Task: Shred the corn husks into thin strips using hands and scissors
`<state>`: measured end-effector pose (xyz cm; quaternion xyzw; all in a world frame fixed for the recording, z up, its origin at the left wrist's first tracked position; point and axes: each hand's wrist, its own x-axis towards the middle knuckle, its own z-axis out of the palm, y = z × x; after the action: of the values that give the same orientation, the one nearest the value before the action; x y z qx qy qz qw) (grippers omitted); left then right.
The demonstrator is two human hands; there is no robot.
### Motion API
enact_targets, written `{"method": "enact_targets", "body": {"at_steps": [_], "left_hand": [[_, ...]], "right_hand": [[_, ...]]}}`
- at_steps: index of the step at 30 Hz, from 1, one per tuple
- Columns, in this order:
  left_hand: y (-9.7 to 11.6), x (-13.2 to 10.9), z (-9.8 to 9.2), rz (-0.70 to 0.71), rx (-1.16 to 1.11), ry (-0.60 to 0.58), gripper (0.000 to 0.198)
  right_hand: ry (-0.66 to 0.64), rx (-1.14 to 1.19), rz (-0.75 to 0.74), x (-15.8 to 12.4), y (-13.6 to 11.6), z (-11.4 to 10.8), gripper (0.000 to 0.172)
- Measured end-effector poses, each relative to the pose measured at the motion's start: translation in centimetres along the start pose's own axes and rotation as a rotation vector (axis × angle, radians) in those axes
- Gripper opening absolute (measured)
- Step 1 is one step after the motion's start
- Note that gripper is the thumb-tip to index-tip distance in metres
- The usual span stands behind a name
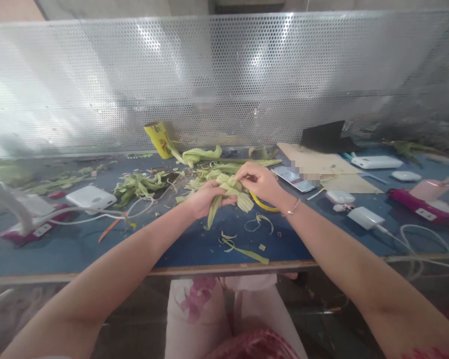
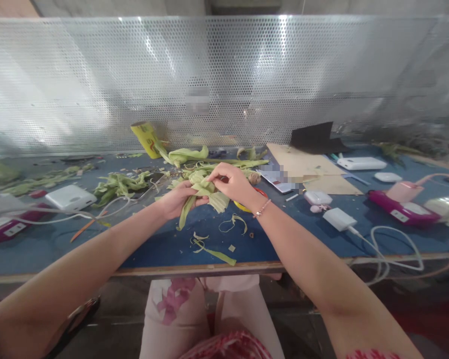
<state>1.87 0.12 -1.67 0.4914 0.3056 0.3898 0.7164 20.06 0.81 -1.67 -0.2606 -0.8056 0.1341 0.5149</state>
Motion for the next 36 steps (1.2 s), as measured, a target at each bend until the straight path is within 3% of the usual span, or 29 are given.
{"method": "enact_targets", "body": {"at_steps": [7,13,20,27,36], "left_hand": [[0.1,-0.1,0.4,-0.002,-0.026,0.015,0.018],[0.3,-0.1,0.2,0.017,-0.090,-0.049,0.020],[0.2,-0.1,-0.4,0.028,-0.105,-0.119,0.030],[0.3,-0.2,-0.1,0.039,-0.081,-0.165,0.019],[0.4,-0.2,-0.3,0.064,-0.129,-0.171,0.025]], "right_hand": [[-0.028,-0.094,-0.003,0.0,-0.4,-0.1,0.020],[-0.032,-0.137,-0.007,0.1,-0.9,-0.1,0.021],[-0.042,-0.111,-0.018,0.0,-0.5,-0.2,0.021],[-0.044,-0.057,-0.040,0.1,-0.6,-0.4,0.020],[-0.074,0.008,0.004,0.3,-1.1,-0.6,0.015]]}}
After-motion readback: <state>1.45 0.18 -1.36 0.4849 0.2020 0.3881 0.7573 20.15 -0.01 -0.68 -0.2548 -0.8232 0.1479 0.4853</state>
